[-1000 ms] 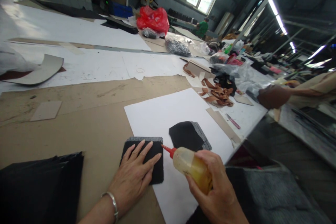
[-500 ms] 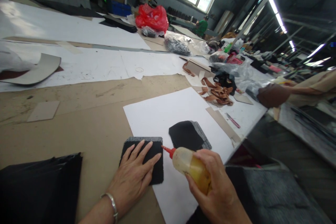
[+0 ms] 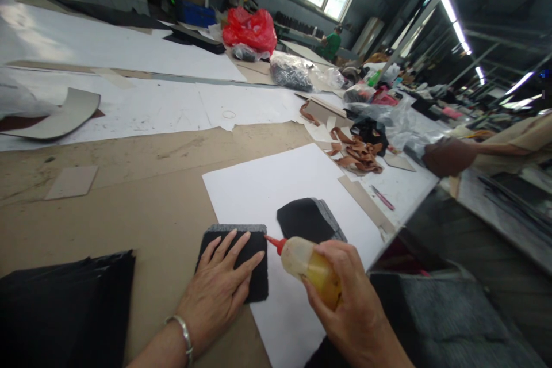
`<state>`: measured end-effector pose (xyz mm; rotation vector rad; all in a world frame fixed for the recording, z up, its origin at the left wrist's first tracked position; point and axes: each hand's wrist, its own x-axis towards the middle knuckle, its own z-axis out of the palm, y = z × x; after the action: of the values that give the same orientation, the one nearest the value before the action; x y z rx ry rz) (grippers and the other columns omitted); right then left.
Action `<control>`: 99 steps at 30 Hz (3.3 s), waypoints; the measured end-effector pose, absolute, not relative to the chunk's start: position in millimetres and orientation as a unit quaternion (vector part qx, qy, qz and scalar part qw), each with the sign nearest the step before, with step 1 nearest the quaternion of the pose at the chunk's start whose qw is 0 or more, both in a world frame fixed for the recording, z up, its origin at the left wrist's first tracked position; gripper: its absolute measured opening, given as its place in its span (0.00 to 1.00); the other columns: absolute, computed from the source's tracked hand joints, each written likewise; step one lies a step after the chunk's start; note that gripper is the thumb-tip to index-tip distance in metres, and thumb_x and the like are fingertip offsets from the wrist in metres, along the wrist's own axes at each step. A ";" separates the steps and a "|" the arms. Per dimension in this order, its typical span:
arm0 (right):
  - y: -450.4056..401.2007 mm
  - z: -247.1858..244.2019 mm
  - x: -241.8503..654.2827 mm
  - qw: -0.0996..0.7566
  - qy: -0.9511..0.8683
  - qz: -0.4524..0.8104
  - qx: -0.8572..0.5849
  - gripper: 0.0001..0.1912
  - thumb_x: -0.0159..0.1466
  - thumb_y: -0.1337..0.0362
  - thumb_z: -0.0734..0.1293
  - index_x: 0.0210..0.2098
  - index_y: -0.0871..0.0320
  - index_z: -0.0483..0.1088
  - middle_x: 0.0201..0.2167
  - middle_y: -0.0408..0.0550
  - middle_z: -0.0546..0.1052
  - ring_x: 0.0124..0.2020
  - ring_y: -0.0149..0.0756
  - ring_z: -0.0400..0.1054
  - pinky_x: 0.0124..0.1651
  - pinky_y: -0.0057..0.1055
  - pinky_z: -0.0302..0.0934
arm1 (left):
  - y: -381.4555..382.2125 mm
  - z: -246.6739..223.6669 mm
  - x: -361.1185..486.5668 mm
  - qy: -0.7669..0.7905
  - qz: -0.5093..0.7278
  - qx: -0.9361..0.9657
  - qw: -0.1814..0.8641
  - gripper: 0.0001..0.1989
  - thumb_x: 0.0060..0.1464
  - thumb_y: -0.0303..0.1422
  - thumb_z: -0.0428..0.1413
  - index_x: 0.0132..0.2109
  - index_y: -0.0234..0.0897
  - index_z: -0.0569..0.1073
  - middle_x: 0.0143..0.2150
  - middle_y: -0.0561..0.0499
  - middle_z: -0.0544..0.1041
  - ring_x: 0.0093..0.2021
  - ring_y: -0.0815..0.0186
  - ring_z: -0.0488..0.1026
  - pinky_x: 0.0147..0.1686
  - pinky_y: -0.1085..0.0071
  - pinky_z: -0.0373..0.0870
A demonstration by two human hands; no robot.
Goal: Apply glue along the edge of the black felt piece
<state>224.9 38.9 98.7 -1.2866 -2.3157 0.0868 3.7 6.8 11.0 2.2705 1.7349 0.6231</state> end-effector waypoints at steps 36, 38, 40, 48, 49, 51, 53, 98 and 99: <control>43.2 101.3 221.0 0.242 -0.850 0.031 -0.466 0.15 0.61 0.66 0.63 0.47 0.54 0.60 0.40 0.49 0.66 0.42 0.39 0.66 0.43 0.33 0.67 | 7.8 12.9 3.4 0.595 0.213 0.765 0.125 0.19 0.56 0.33 0.52 0.54 0.55 0.69 0.62 0.47 0.66 0.63 0.50 0.60 0.58 0.45 0.58; 44.7 100.9 220.1 0.244 -0.850 0.031 -0.466 0.15 0.61 0.67 0.63 0.47 0.54 0.60 0.40 0.49 0.66 0.42 0.38 0.66 0.43 0.33 0.67 | 7.6 13.3 3.4 0.593 0.214 0.767 0.117 0.20 0.55 0.31 0.52 0.54 0.54 0.69 0.62 0.47 0.66 0.63 0.50 0.60 0.58 0.45 0.59; 45.8 100.5 220.0 0.244 -0.850 0.030 -0.465 0.15 0.61 0.67 0.63 0.47 0.54 0.60 0.41 0.49 0.66 0.42 0.38 0.66 0.44 0.33 0.67 | 7.4 13.5 3.3 0.591 0.213 0.771 0.107 0.21 0.54 0.30 0.52 0.55 0.54 0.69 0.61 0.47 0.66 0.62 0.50 0.60 0.57 0.45 0.59; 46.5 99.6 223.9 0.240 -0.850 0.035 -0.468 0.15 0.61 0.67 0.63 0.47 0.53 0.60 0.41 0.49 0.66 0.42 0.38 0.66 0.43 0.34 0.67 | 7.8 11.1 2.8 0.593 0.215 0.765 0.130 0.19 0.56 0.35 0.53 0.55 0.55 0.69 0.62 0.47 0.66 0.63 0.50 0.59 0.58 0.44 0.58; 46.6 99.5 223.9 0.241 -0.851 0.034 -0.466 0.14 0.61 0.67 0.63 0.47 0.54 0.60 0.41 0.49 0.66 0.42 0.38 0.66 0.43 0.34 0.67 | 7.9 11.0 2.9 0.593 0.217 0.765 0.130 0.19 0.56 0.35 0.53 0.55 0.55 0.69 0.62 0.47 0.66 0.63 0.50 0.59 0.58 0.44 0.58; 47.1 99.4 223.4 0.242 -0.852 0.033 -0.462 0.14 0.61 0.67 0.63 0.47 0.55 0.60 0.40 0.49 0.66 0.42 0.38 0.66 0.43 0.33 0.67 | 8.1 11.0 3.0 0.593 0.219 0.764 0.129 0.19 0.56 0.35 0.53 0.55 0.55 0.69 0.62 0.47 0.66 0.63 0.50 0.59 0.58 0.44 0.58; 47.8 99.5 222.4 0.244 -0.853 0.032 -0.460 0.14 0.61 0.67 0.63 0.46 0.55 0.60 0.40 0.49 0.66 0.42 0.38 0.66 0.43 0.33 0.67 | 8.3 11.3 3.2 0.593 0.219 0.764 0.129 0.19 0.57 0.34 0.53 0.55 0.54 0.69 0.62 0.46 0.66 0.63 0.50 0.59 0.59 0.45 0.57; 46.7 101.6 219.7 0.245 -0.857 0.035 -0.452 0.13 0.60 0.69 0.63 0.44 0.56 0.61 0.38 0.49 0.66 0.39 0.36 0.66 0.41 0.31 0.67 | 6.6 12.6 3.2 0.594 0.208 0.767 0.127 0.21 0.56 0.33 0.53 0.56 0.57 0.68 0.62 0.48 0.65 0.63 0.50 0.58 0.59 0.45 0.57; 46.7 102.0 219.8 0.243 -0.857 0.036 -0.452 0.13 0.60 0.70 0.63 0.44 0.56 0.61 0.38 0.49 0.66 0.39 0.37 0.66 0.41 0.32 0.67 | 6.7 13.5 3.1 0.595 0.203 0.766 0.133 0.21 0.56 0.34 0.54 0.56 0.57 0.67 0.63 0.47 0.65 0.64 0.50 0.58 0.59 0.45 0.56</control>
<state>219.8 46.7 102.0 -1.2361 -2.3428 0.0973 3.1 6.7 13.5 2.2225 1.7273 0.5879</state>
